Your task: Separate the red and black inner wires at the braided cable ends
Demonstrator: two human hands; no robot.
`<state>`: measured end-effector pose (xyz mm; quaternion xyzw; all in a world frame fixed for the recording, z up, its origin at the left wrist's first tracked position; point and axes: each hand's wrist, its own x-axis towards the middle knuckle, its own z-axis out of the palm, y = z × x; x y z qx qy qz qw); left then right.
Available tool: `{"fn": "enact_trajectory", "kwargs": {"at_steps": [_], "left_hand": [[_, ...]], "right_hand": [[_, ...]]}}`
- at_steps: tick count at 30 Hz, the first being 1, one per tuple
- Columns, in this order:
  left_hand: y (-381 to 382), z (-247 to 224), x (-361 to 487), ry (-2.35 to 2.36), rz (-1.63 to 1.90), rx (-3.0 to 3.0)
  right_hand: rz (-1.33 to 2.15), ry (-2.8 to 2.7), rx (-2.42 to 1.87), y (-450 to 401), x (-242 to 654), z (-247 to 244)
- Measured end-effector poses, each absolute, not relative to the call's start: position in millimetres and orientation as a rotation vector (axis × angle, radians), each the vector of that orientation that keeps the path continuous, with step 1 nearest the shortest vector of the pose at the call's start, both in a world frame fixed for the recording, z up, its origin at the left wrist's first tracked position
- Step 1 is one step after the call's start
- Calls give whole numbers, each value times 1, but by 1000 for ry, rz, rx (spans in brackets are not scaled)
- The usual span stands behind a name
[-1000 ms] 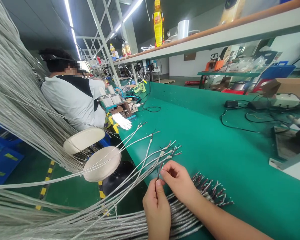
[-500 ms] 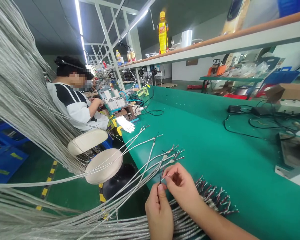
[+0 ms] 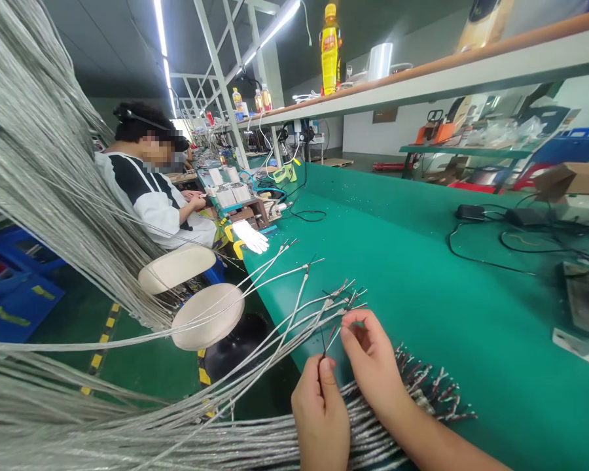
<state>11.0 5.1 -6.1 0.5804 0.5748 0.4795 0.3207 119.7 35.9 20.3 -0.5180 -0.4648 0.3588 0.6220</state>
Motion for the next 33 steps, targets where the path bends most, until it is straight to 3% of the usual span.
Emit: {"fn": "enact_trajectory", "kwargs": {"at_steps": [21, 33], "left_hand": [[3, -6, 15, 1524, 1318, 1642], [2, -7, 14, 1548, 1332, 1647]], "right_hand": [[1044, -1000, -992, 35, 116, 20], [945, -1051, -1062, 34, 117, 24]]}}
